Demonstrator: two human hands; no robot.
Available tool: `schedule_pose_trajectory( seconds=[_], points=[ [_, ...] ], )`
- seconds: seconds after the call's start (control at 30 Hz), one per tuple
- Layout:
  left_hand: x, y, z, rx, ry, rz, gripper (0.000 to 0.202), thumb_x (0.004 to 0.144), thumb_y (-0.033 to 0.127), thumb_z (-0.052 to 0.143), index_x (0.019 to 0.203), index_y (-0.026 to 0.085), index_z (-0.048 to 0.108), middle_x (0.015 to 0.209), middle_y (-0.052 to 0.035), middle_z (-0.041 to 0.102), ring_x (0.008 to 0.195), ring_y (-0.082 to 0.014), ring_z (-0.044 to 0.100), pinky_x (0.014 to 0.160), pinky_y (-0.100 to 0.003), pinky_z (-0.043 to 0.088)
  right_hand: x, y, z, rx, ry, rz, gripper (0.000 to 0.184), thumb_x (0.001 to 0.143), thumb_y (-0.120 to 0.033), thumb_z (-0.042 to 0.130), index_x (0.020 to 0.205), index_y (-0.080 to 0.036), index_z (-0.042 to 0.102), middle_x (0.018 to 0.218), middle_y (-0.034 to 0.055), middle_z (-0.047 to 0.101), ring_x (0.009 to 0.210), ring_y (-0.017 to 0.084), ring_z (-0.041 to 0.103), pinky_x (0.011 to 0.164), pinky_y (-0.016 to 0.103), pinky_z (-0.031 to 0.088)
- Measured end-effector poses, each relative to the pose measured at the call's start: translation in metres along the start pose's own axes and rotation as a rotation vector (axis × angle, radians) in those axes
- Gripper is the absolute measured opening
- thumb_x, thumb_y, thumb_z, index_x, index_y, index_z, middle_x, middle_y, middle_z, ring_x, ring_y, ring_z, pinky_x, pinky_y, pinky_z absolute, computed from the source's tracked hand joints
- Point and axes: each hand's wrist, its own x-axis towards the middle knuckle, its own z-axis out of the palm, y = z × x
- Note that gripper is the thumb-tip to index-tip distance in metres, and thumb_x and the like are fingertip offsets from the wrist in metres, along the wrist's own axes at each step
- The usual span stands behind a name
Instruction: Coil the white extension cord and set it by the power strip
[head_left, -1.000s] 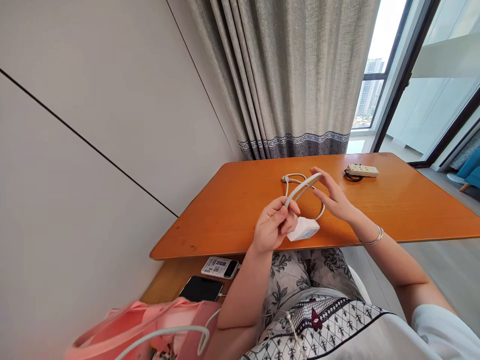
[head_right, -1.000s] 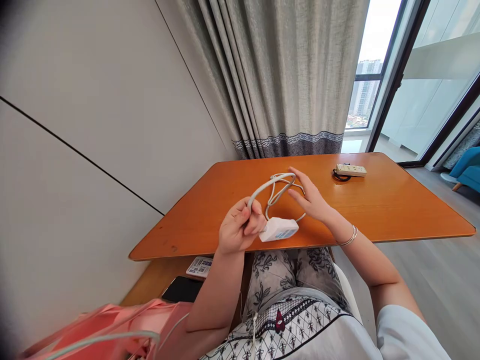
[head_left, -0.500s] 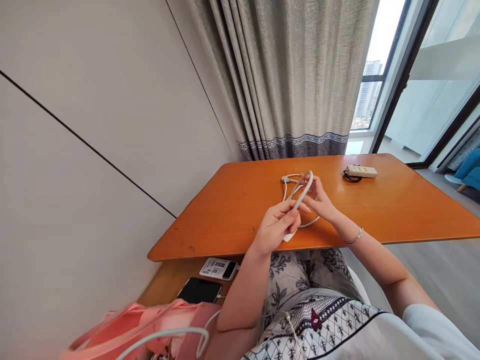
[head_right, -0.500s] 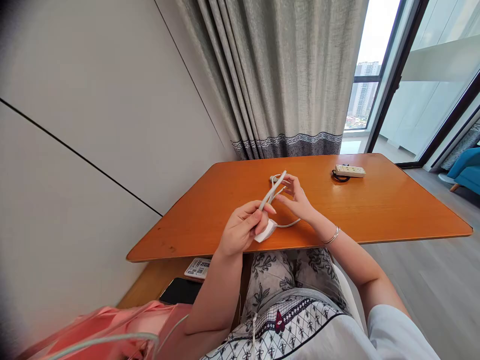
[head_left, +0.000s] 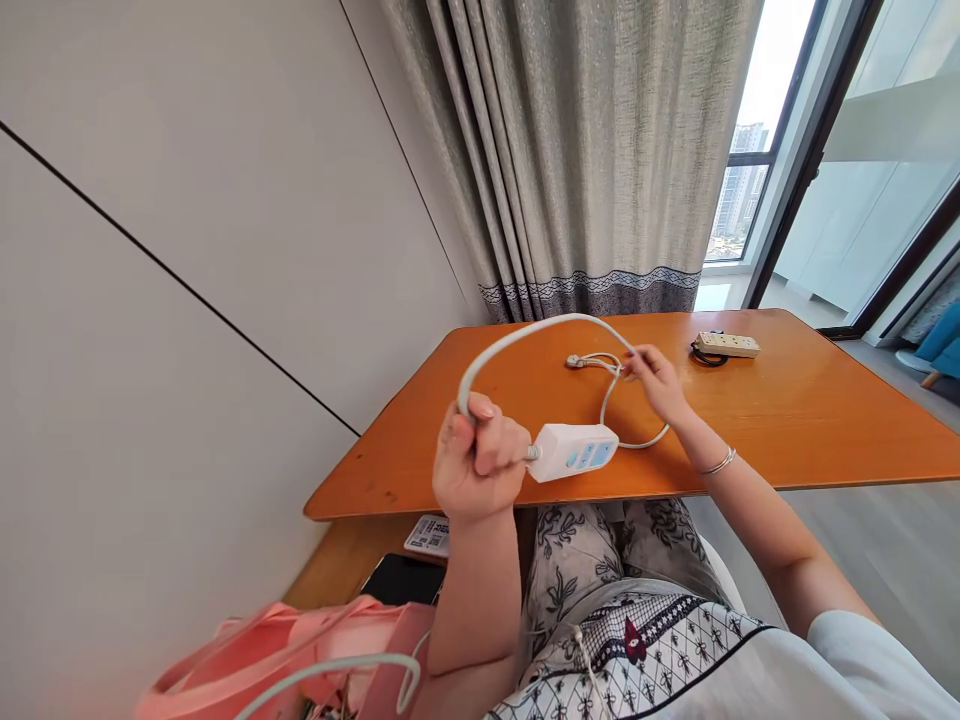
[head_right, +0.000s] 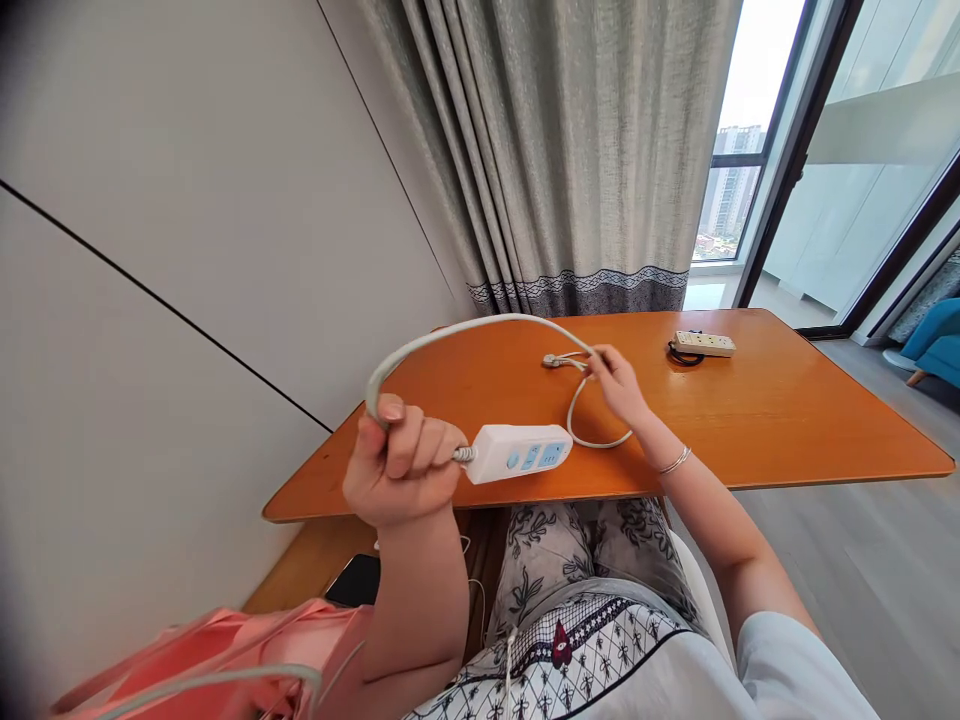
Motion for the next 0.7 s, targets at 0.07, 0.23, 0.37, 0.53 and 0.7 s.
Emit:
schedule_pose_trajectory(
  seconds=[0.07, 0.23, 0.37, 0.53, 0.7],
  points=[
    [0.004, 0.001, -0.002, -0.016, 0.071, 0.015, 0.019, 0.090, 0.036, 0.065, 0.078, 0.020, 0.062, 0.043, 0.0112, 0.012, 0.034, -0.0067, 0.010, 0.033, -0.020, 0.024, 0.009, -0.007, -0.017, -0.082, 0.281, -0.117, 0.028, 0.093, -0.050, 0.053, 0.101, -0.024, 0.060, 0.089, 0.0035, 0.063, 0.081, 0.018, 0.060, 0.079, 0.035, 0.052],
    [0.013, -0.015, -0.001, -0.012, 0.135, 0.038, 0.018, 0.090, 0.033, 0.066, 0.081, 0.018, 0.061, 0.046, 0.0097, 0.032, 0.033, -0.0042, 0.021, 0.036, -0.018, 0.030, -0.015, -0.036, -0.021, -0.453, 0.226, -0.329, 0.027, 0.099, -0.038, 0.048, 0.113, -0.025, 0.067, 0.081, 0.0041, 0.061, 0.072, 0.018, 0.057, 0.069, 0.033, 0.050],
    [0.018, -0.032, -0.002, 0.128, 0.160, 0.062, 0.024, 0.085, 0.040, 0.072, 0.083, 0.018, 0.061, 0.053, 0.0052, 0.053, 0.038, -0.0059, 0.043, 0.040, -0.018, 0.038, -0.049, -0.053, -0.001, -0.576, -0.038, -0.497, 0.025, 0.099, -0.026, 0.049, 0.115, -0.020, 0.067, 0.080, 0.0045, 0.062, 0.069, 0.015, 0.058, 0.065, 0.028, 0.049],
    [0.018, -0.045, -0.003, 0.311, 0.131, -0.018, 0.038, 0.076, 0.053, 0.076, 0.084, 0.018, 0.062, 0.062, 0.0004, 0.066, 0.053, -0.0122, 0.062, 0.053, -0.022, 0.051, -0.069, -0.077, 0.009, -0.665, -0.190, -0.642, 0.023, 0.100, -0.021, 0.046, 0.109, -0.018, 0.066, 0.077, 0.0030, 0.062, 0.063, 0.012, 0.055, 0.059, 0.023, 0.043],
    [0.012, -0.052, 0.003, 0.374, 0.002, -0.153, 0.041, 0.080, 0.056, 0.071, 0.089, 0.018, 0.063, 0.071, -0.0027, 0.071, 0.065, -0.0159, 0.069, 0.064, -0.027, 0.056, -0.079, -0.101, 0.012, -0.715, -0.310, -0.738, 0.027, 0.102, -0.024, 0.042, 0.107, -0.018, 0.067, 0.073, 0.0012, 0.059, 0.057, 0.011, 0.052, 0.052, 0.024, 0.037]
  ],
)
